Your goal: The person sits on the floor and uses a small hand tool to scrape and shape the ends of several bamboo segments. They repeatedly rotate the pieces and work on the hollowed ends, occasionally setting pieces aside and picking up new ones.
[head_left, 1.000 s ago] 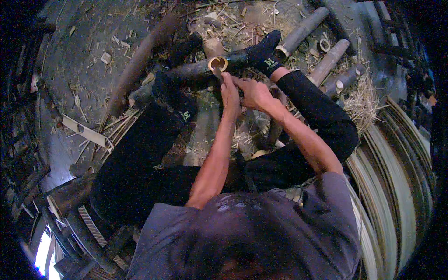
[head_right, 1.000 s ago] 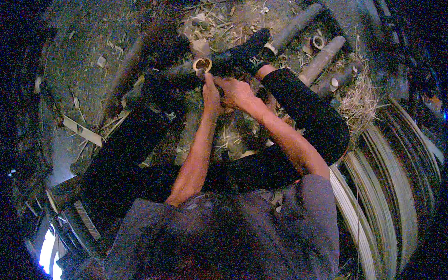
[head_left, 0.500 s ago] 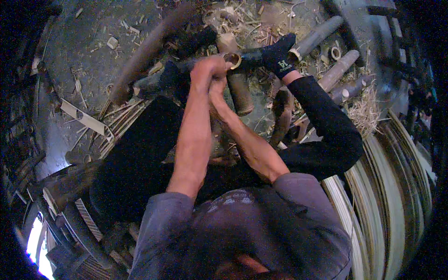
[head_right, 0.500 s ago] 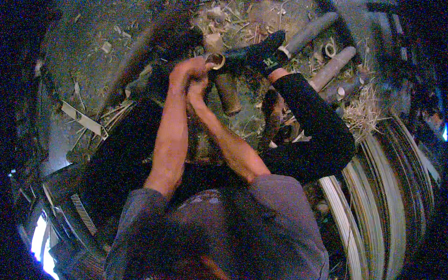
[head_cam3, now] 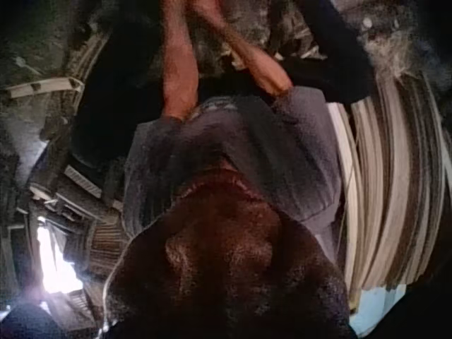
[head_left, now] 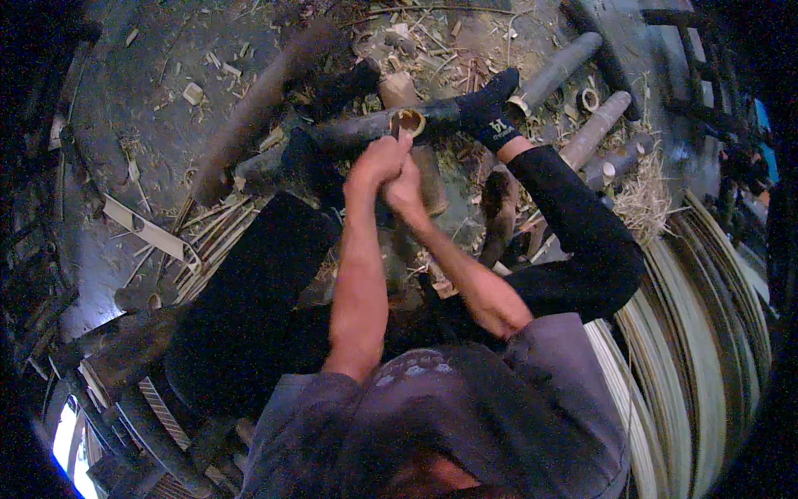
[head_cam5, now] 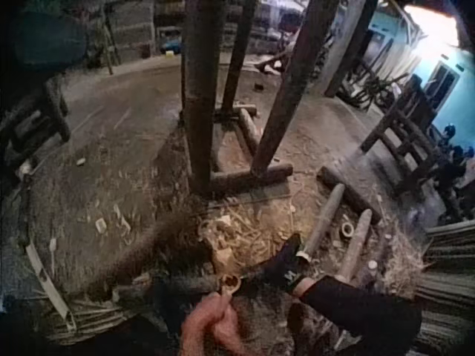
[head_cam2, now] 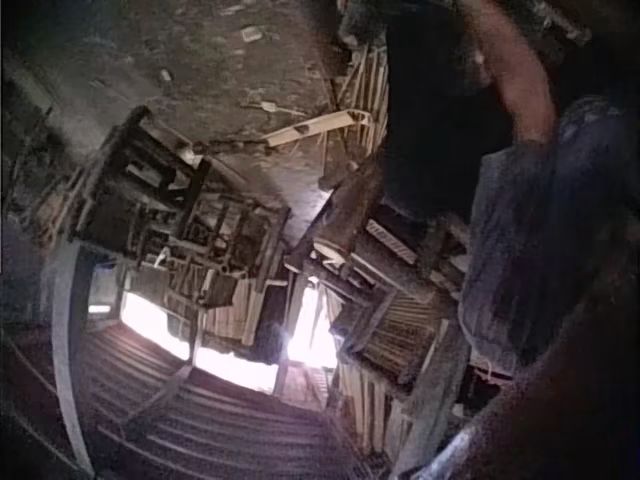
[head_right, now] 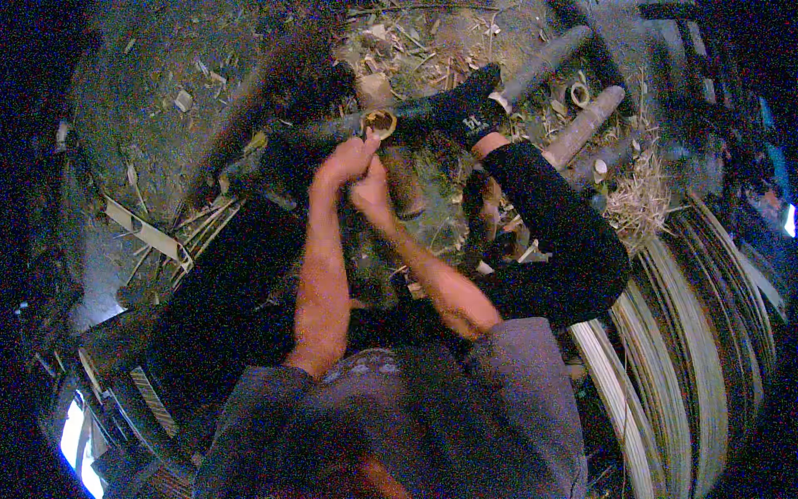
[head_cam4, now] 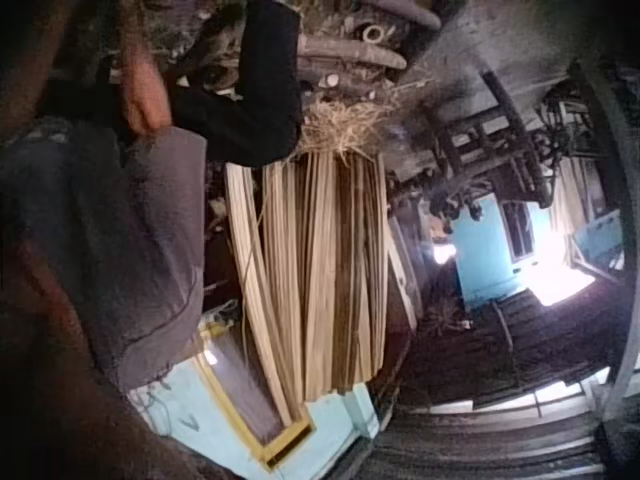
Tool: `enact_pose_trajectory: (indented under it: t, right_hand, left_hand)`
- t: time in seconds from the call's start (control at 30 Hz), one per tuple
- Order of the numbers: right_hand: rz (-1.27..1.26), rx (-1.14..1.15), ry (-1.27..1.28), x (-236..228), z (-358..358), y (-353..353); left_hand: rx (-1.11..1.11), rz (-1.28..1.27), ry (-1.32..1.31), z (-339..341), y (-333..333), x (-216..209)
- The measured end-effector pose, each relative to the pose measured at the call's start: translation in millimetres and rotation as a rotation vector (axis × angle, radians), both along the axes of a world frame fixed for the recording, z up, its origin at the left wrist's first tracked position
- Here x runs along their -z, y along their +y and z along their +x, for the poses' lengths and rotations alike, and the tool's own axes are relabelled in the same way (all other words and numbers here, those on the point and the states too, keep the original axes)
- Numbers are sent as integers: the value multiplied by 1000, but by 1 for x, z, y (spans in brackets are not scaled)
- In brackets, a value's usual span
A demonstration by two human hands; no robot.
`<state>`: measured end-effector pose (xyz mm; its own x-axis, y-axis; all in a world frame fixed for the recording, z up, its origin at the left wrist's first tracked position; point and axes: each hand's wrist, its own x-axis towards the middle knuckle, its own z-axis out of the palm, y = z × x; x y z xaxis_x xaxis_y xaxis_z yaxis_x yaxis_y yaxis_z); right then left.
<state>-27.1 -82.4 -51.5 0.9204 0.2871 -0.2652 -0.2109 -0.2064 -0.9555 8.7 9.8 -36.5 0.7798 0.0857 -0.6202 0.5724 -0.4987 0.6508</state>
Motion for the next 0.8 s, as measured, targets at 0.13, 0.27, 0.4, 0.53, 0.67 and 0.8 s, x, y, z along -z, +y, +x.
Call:
enact_pose_trajectory:
  t: [0.13, 0.27, 0.4, 0.53, 0.67, 0.8]
  right_hand:
    - [168, 331, 216, 1, -2, 52]
    - [154, 337, 184, -8, -7, 17]
    - [-316, -115, -95, 10, 14, -56]
    - [-614, -559, -190, -66, 82, -88]
    - [-837, -1148, -163, -98, 173, -56]
    - [-840, -1054, -166, -83, 171, -57]
  left_hand:
    - [353, 116, 199, 51, 53, -49]
    - [146, -93, -120, 8, 10, -3]
    - [-34, -160, -100, 5, -36, 2]
    - [-509, -306, -92, 13, -78, -4]
    - [-1042, -736, -102, 52, -91, -23]
    - [-1010, -675, -88, 56, -78, -16]
